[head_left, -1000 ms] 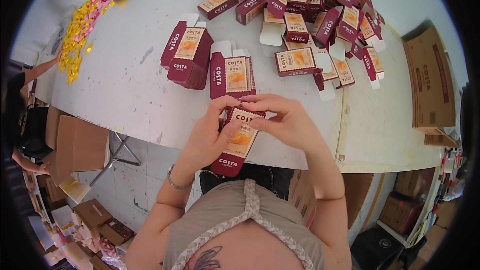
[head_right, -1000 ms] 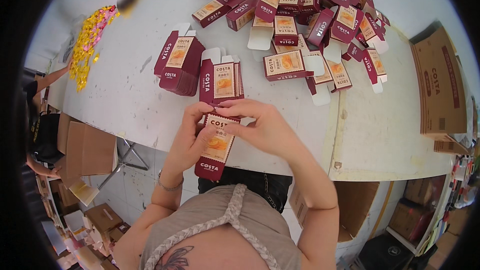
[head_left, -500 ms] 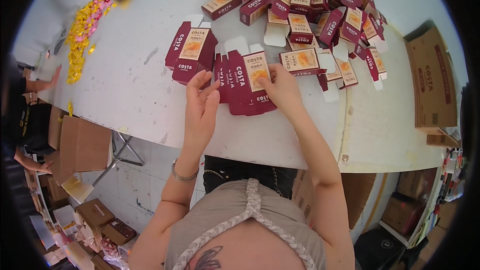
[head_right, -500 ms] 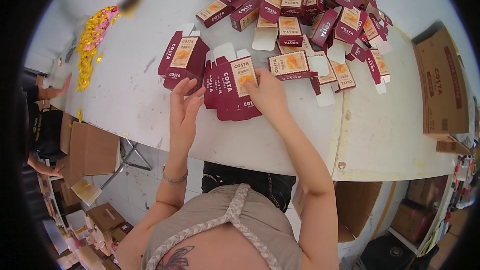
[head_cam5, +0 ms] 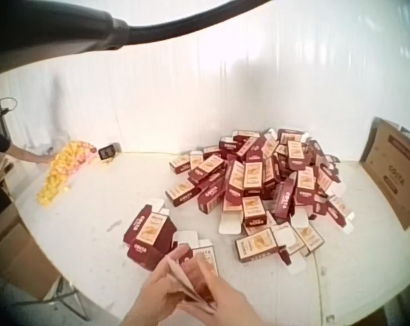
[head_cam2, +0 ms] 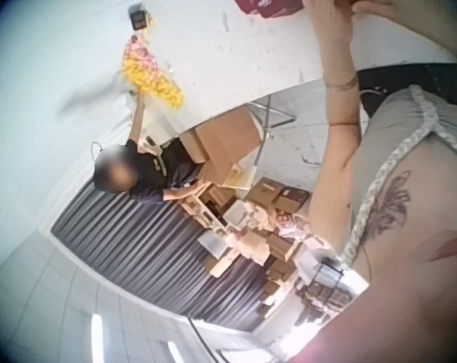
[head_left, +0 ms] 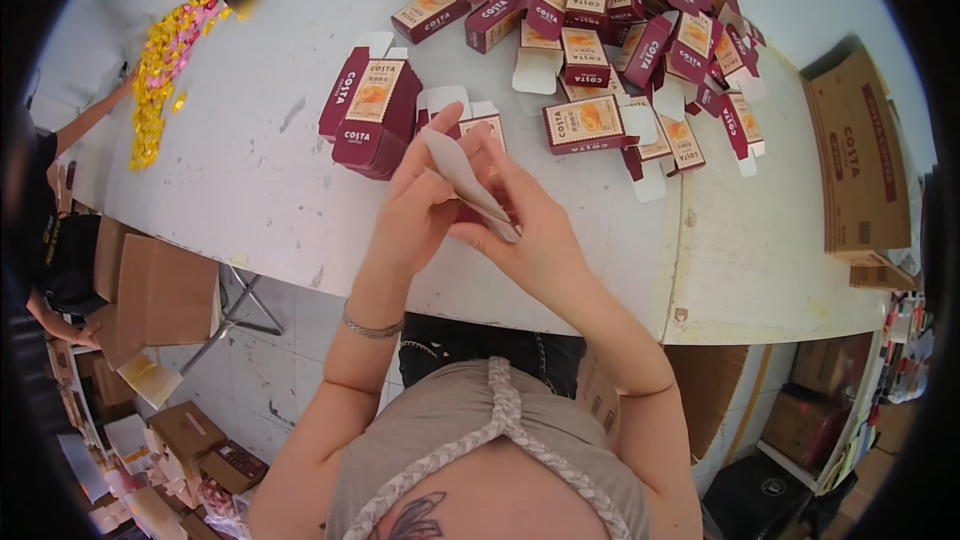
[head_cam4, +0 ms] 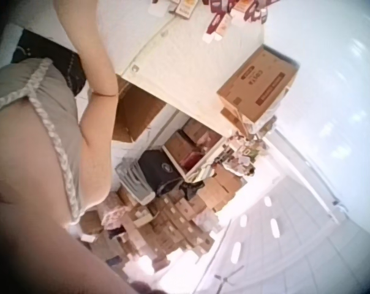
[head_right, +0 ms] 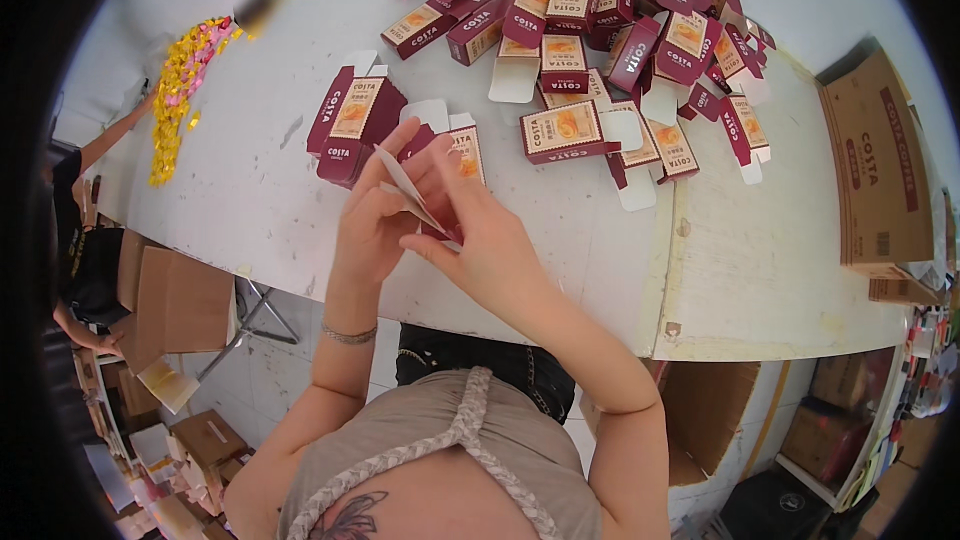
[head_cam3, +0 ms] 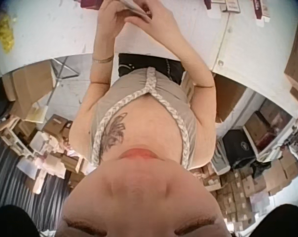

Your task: The person repeatedly folds small maroon cardboard boxes labeled COSTA, aligning flaps and pressing them closed. They place finished boxes into a stack on the table and occasionally transfer them into a plastic bag. Another person is visible in the background working at the same table.

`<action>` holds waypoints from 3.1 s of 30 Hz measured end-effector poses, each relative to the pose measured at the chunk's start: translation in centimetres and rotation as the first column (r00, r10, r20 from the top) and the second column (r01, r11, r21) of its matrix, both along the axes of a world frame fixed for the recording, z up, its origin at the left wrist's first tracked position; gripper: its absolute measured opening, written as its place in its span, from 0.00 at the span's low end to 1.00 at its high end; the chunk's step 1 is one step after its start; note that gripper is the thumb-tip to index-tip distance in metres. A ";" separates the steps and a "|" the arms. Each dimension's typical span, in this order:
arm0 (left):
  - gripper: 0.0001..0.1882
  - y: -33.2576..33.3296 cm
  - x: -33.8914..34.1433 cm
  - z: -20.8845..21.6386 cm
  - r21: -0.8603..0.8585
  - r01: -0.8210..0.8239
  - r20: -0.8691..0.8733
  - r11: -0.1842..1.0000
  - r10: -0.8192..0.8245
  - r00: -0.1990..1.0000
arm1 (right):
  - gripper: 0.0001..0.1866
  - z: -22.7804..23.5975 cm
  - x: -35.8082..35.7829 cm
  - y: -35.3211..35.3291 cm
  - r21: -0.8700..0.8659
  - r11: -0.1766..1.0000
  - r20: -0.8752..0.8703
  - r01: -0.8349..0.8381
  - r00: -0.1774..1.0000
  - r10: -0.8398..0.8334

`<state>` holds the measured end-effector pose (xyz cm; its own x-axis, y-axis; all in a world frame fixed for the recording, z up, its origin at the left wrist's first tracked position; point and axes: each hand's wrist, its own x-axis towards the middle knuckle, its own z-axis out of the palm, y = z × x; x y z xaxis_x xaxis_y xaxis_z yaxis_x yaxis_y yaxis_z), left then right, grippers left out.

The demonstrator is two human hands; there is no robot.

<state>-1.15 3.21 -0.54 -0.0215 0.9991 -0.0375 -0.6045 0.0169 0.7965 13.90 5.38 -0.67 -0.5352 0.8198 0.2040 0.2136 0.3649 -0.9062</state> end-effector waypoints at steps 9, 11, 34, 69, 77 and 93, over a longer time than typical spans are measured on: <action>0.32 -0.2 0.2 0.0 0.006 -0.065 -0.156 0.998 0.065 0.986 | 0.51 0.3 -0.8 -2.1 0.140 0.988 0.078 -0.065 0.996 0.054; 0.33 -0.5 0.2 -0.2 -0.006 -0.059 -0.212 0.998 0.056 0.976 | 0.50 -0.3 0.3 -1.8 0.046 0.983 0.049 -0.180 0.983 0.178; 0.25 -4.4 0.9 -0.3 0.055 -0.022 -0.786 0.998 0.057 0.615 | 0.06 -0.9 -1.9 -0.4 -0.335 0.942 -0.638 0.018 0.732 -0.241; 0.21 -0.4 -1.2 -3.5 -0.152 -0.291 -0.135 0.944 0.272 0.953 | 0.19 -1.6 1.2 0.8 0.037 0.999 0.123 -0.038 0.992 0.034; 0.36 -0.8 1.8 -2.5 -0.109 -0.109 -0.046 0.988 0.105 0.993 | 0.34 0.0 0.0 -0.6 0.031 0.998 0.145 -0.059 0.988 0.054; 0.31 -4.6 0.9 -1.3 0.170 -0.037 -0.713 0.985 0.149 0.685 | 0.19 -2.2 -1.4 -1.4 0.030 0.955 -0.323 0.295 0.907 -0.270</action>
